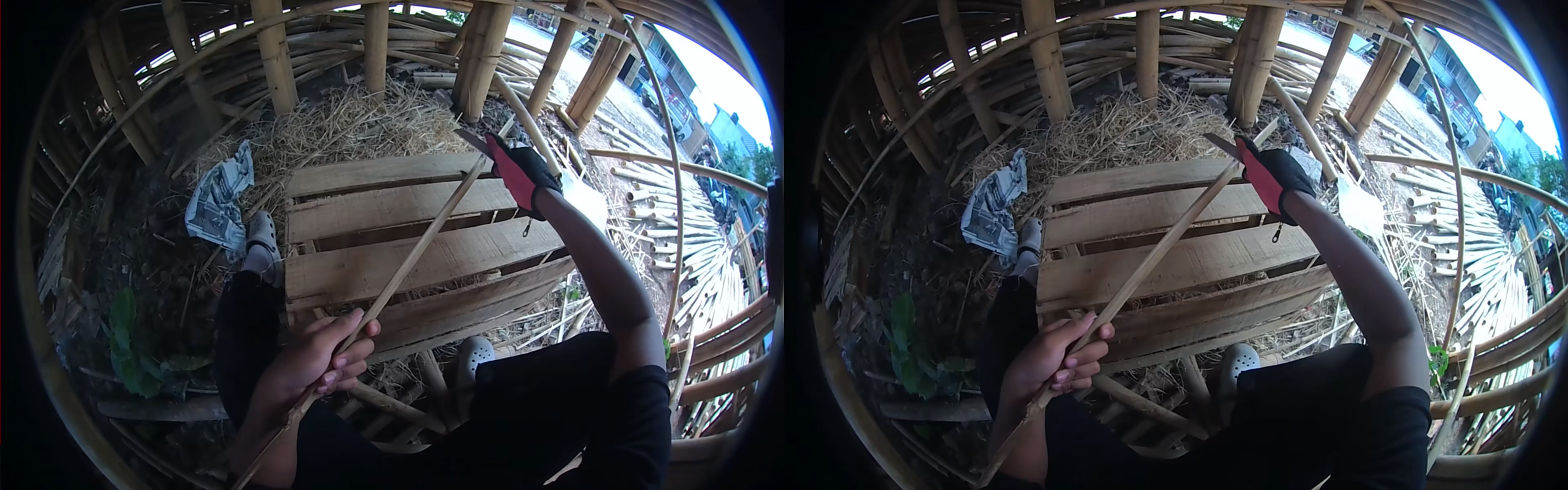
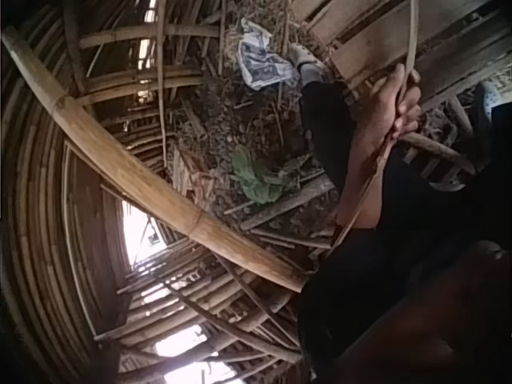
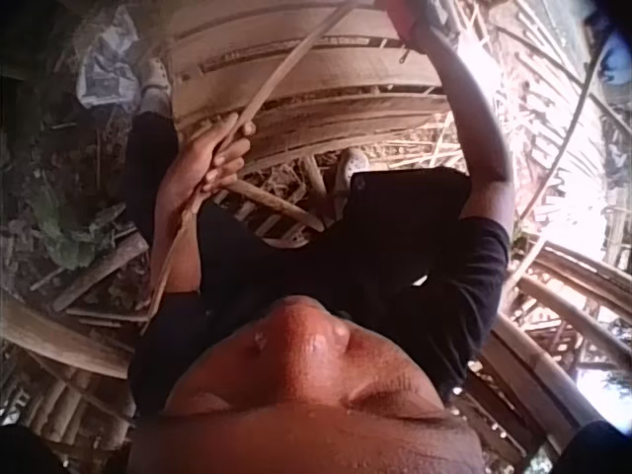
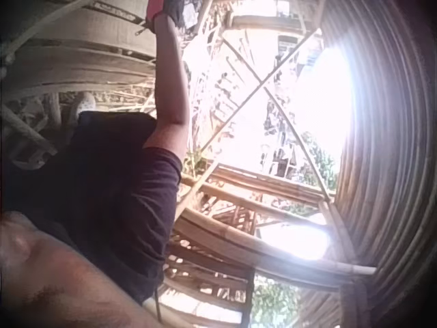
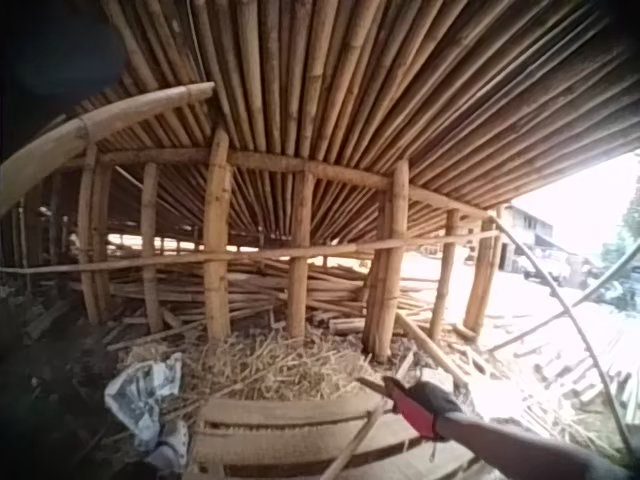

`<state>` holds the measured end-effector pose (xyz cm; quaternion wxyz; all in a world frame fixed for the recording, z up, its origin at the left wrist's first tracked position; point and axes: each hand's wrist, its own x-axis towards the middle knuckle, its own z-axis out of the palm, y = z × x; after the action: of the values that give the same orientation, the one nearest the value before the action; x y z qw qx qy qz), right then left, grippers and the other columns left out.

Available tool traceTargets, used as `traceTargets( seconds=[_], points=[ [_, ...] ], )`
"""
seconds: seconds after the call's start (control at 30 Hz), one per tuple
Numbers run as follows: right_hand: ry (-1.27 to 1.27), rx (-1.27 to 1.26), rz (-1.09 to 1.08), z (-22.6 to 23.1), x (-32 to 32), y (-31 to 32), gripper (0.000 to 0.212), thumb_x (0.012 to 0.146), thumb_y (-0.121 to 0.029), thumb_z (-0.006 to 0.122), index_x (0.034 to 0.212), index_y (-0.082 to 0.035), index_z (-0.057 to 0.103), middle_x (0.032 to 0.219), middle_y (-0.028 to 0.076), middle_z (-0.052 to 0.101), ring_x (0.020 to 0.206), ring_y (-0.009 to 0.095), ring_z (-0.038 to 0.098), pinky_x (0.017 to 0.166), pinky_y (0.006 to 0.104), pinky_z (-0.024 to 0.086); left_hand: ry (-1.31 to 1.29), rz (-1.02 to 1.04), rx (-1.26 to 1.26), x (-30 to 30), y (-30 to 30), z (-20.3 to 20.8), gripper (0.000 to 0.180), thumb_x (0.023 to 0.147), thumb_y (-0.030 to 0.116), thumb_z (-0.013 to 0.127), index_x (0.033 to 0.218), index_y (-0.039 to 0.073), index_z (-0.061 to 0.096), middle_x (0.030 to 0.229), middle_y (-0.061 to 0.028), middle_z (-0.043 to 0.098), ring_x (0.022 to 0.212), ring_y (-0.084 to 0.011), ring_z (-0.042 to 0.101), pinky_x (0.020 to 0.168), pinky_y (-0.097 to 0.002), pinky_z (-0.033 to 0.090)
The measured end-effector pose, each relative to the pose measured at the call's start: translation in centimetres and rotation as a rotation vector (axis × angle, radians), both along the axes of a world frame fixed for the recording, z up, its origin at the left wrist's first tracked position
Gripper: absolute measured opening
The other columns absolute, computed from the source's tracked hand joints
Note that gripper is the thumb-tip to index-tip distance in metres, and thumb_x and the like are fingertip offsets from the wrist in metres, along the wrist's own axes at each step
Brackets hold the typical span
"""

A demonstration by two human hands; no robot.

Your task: Using a small knife to strip or smooth a thin piece of bamboo.

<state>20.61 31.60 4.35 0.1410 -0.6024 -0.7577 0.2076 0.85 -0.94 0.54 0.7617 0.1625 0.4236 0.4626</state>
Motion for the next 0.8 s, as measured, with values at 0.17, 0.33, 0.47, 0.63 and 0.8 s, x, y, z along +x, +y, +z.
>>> traceTargets(
  seconds=[0.17,0.33,0.47,0.63,0.8],
  points=[
    [-0.187,0.0,0.045,-2.4,0.4,0.3,0.075,0.097,-0.065,0.03,0.081,-0.004,0.071,0.067,0.008,0.067,0.073,0.025,0.069,0.076,0.0405,0.052,-0.028,-0.059,-0.063,1.8,1.4,-1.6,0.031,0.107,0.036,0.04,0.101,0.007,0.048,0.055,0.0071,0.034,0.036,-0.0016,0.03,0.033,-0.0177,0.028],
    [-0.45,0.212,0.037,-4.1,0.7,1.7,0.068,0.1,-0.054,0.025,0.088,-0.007,0.074,0.067,0.009,0.069,0.071,0.024,0.072,0.072,0.0385,0.054,-0.03,-0.043,-0.056,2.1,1.5,-1.6,0.032,0.106,0.037,0.041,0.101,0.007,0.048,0.055,0.0069,0.034,0.036,-0.0015,0.03,0.033,-0.0175,0.028],
    [-0.316,0.149,0.0,-3.3,1.2,2.1,0.067,0.1,-0.054,0.026,0.092,-0.008,0.074,0.068,0.01,0.07,0.068,0.024,0.071,0.074,0.0384,0.054,-0.014,-0.004,-0.047,1.9,1.3,-1.5,0.033,0.106,0.038,0.041,0.102,0.006,0.048,0.055,0.0065,0.034,0.036,-0.0011,0.029,0.033,-0.0173,0.028],
    [-0.397,0.193,-0.002,-4.8,0.5,1.8,0.061,0.099,-0.049,0.029,0.093,-0.008,0.074,0.081,0.013,0.072,0.084,0.03,0.071,0.08,0.0417,0.053,0.024,0.007,-0.051,2.0,1.7,-1.8,0.034,0.106,0.039,0.041,0.102,0.005,0.048,0.056,0.0066,0.034,0.036,-0.0009,0.029,0.033,-0.0173,0.028],
    [-0.393,0.172,0.074,-5.3,-0.7,-0.5,0.062,0.099,-0.049,0.029,0.097,-0.007,0.074,0.103,0.018,0.072,0.098,0.036,0.068,0.086,0.0471,0.05,0.003,-0.002,-0.029,1.8,1.6,-2.1,0.035,0.106,0.039,0.04,0.102,0.005,0.047,0.057,0.0064,0.034,0.038,-0.0012,0.031,0.033,-0.0178,0.029]
  ],
)
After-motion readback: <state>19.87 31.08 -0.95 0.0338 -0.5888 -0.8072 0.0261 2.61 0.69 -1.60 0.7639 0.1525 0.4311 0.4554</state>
